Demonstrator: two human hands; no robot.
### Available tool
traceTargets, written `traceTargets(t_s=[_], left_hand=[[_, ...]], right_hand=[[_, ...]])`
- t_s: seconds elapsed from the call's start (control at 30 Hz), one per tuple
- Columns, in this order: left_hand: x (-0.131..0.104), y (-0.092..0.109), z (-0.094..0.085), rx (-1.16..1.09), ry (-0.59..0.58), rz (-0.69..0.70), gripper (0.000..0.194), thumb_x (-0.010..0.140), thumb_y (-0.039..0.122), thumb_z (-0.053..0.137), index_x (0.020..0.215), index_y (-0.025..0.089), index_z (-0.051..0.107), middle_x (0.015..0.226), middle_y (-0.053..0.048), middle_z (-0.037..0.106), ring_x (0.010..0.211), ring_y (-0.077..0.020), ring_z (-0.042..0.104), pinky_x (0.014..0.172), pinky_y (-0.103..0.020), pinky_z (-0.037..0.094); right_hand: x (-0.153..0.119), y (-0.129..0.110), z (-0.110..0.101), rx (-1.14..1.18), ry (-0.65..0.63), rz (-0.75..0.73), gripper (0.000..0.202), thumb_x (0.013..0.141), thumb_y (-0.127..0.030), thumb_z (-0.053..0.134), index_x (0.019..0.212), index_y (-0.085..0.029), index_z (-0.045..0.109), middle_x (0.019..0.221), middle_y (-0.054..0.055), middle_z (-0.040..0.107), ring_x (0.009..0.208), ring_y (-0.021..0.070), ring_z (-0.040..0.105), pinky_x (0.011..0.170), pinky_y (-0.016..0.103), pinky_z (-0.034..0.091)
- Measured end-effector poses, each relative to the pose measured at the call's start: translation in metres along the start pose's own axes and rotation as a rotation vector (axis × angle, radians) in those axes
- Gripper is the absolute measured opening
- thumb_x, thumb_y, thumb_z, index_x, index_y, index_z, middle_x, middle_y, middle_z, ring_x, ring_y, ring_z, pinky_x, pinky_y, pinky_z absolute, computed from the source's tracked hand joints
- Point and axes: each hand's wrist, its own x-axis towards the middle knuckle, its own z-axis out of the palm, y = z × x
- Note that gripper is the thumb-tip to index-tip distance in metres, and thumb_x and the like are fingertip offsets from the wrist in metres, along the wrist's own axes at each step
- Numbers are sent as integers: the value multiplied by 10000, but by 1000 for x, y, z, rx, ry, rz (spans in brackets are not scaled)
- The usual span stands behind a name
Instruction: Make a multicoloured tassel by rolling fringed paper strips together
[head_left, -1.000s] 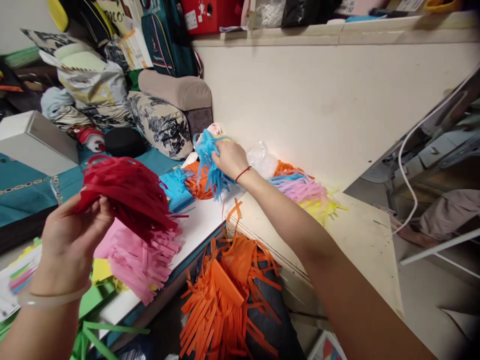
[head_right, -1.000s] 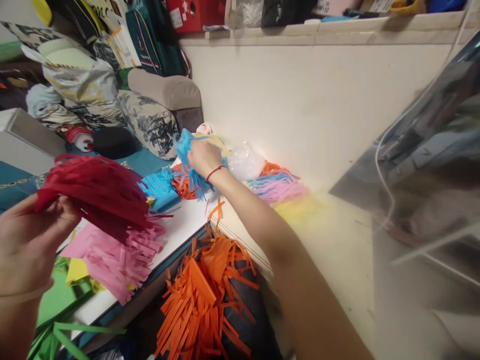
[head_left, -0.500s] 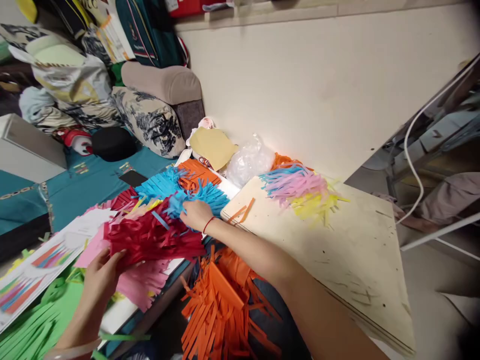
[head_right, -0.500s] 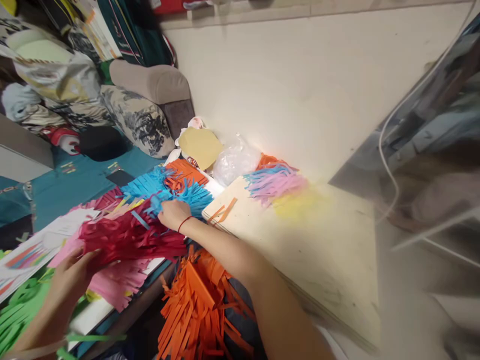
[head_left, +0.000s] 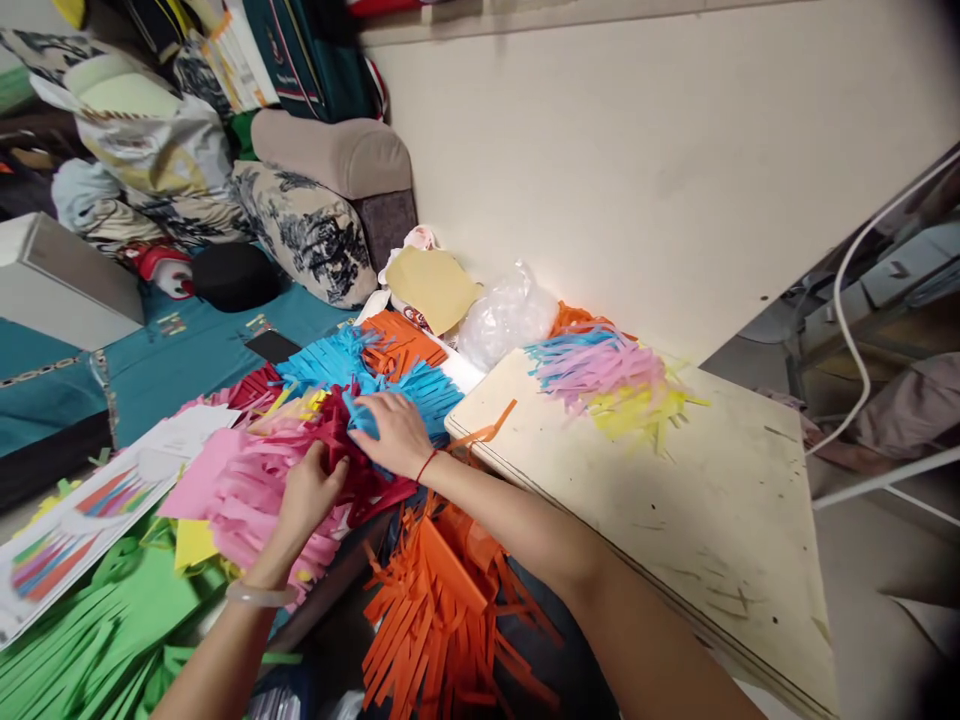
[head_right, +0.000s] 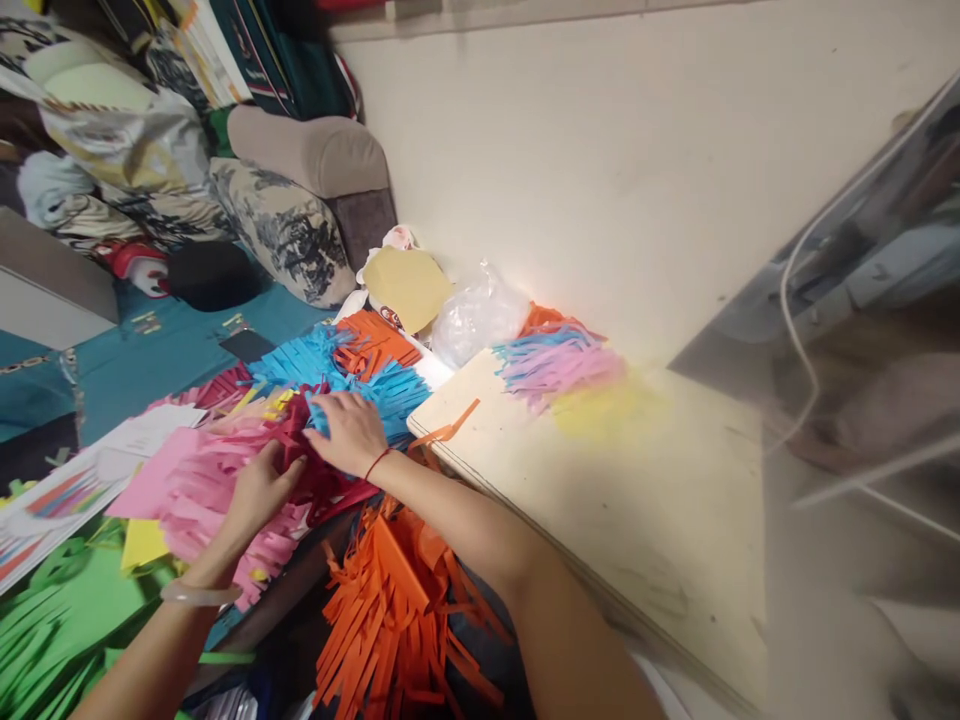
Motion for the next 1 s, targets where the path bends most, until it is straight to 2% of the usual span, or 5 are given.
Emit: traceTargets(t_s=[0.1, 0.27, 0.53, 0.7, 1.0], left_hand=[[-3, -2, 1, -12, -6, 1, 224, 675, 438, 487, 647, 222, 434, 524, 22, 528, 488, -152, 497, 491, -248, 346], [-4, -18, -17, -11, 3, -55, 384, 698, 572, 497, 673, 197, 572, 599, -47, 662, 571, -208, 616, 548, -278, 427], [10, -25, -58, 199, -169, -21, 326, 736, 463, 438, 515, 228, 484, 441, -19, 556, 461, -183, 545, 546, -279, 379], [19, -29, -92, 9, -285, -192, 321, 762, 492, 480, 657, 201, 566, 441, 10, 592, 468, -167, 574, 554, -255, 428], [25, -17, -148, -451, 158, -277, 479, 342, 546, 820, 520, 164, 592, 444, 18, 553, 380, -112, 489, 345, -217, 404]], right_hand=[[8, -10, 12, -18, -40, -193, 322, 832, -275, 592, 1150, -224, 575, 1348, 61, 486, 1220, 226, 428, 1004, 382, 370], [21, -2, 32, -37, -83, 16, 158, 830, -189, 548, 948, -163, 649, 1273, 95, 526, 1166, 229, 476, 982, 360, 413], [17, 2, 25, 81, -84, 139, 354, 867, -166, 528, 1219, -144, 551, 1189, 103, 573, 1130, 192, 525, 1002, 308, 418], [6, -13, 24, 95, -43, -67, 501, 872, -329, 595, 1341, -224, 456, 1407, 91, 440, 1281, 221, 424, 1064, 378, 366], [2, -28, 22, 206, -96, -171, 531, 877, -443, 591, 1314, -163, 481, 1390, 125, 491, 1298, 206, 450, 1095, 346, 350]])
